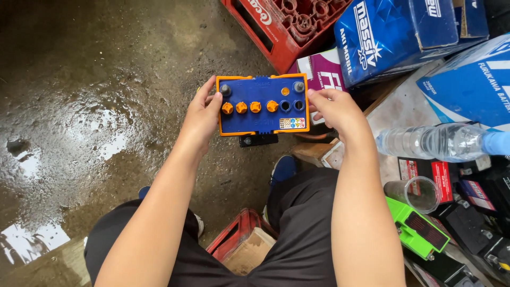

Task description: Assembling small orange plugs into a blue battery component

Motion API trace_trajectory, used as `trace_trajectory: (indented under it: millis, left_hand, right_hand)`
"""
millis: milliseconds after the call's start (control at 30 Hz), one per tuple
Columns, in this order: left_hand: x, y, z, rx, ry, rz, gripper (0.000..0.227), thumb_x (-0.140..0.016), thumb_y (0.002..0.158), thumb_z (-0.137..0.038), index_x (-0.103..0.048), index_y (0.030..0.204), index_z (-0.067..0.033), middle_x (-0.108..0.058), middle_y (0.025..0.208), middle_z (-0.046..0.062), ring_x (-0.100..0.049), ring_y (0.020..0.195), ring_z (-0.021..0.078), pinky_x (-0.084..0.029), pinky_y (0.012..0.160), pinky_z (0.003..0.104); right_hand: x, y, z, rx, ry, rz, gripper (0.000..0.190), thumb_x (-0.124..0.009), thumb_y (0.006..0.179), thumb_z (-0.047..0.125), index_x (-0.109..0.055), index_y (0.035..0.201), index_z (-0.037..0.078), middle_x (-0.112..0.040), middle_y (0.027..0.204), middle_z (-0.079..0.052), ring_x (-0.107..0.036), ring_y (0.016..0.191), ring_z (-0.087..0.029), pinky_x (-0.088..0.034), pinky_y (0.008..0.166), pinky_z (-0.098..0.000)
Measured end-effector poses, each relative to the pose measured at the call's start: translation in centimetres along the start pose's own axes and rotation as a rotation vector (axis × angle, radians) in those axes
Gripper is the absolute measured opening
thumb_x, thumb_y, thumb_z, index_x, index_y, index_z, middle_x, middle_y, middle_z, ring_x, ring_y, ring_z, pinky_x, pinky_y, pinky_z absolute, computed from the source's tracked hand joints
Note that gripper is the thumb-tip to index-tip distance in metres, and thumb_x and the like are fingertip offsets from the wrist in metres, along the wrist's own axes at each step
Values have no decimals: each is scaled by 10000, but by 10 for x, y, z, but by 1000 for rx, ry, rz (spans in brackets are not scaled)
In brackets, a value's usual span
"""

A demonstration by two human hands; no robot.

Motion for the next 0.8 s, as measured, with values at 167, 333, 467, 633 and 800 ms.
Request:
trace_trajectory:
  millis: [167, 333, 467, 633, 800]
  left_hand:
    - [-2, -7, -7, 4, 62, -15, 516, -490, 1065, -241, -429, 1569, -153, -613, 1387, 221, -613, 1280, 320, -552, 987, 451]
    - [9, -15, -13, -26, 225, -97, 597, -561, 1053, -398, -430, 1557, -106, -586, 1393, 230, -582, 1318, 381, -538, 986, 548]
    - [9, -23, -29, -71, 240, -102, 636, -568, 1045, -452, -429, 1552, -93, -548, 1432, 242, -540, 1352, 416, -518, 999, 581]
    - [-5, -75, -99, -697, 329, -66, 477, -619, 927, -124, -559, 1393, -44, -611, 1372, 175, -606, 1263, 290, -496, 1044, 398]
    - [-29, -101, -119, -755, 145, 178, 481, -593, 996, -84, -484, 1462, -44, -607, 1420, 159, -625, 1276, 250, -550, 1051, 355]
  right_hand:
    - [17, 0, -11, -7, -235, -76, 505, -660, 896, 634, -734, 1207, 243, -734, 719, 33, -624, 688, -130, -419, 596, -265]
    - [54, -41, 28, 295, 229, -372, 198, -796, 938, 360, -718, 943, 178, -693, 699, 24, -498, 528, -13, -421, 381, -182]
    - [44, -78, 60, 403, 645, -345, 255, -702, 1022, 318, -645, 962, 77, -365, 527, 67, -332, 430, -1, -270, 400, -139]
    - [3, -91, 87, 563, 1060, 27, 387, -534, 1014, 420, -595, 809, 98, -317, 507, 46, -321, 481, -76, -359, 533, -272]
    - [-25, -101, 111, 577, 1009, 99, 398, -521, 1003, 443, -594, 839, 87, -312, 537, 55, -337, 513, -71, -402, 595, -273]
Point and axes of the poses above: each hand's wrist, its own y-axis towards the middle knuckle, its own x-axis out of the back of the hand, z = x × y, the point moved 7 cm from there along y, towards the middle knuckle
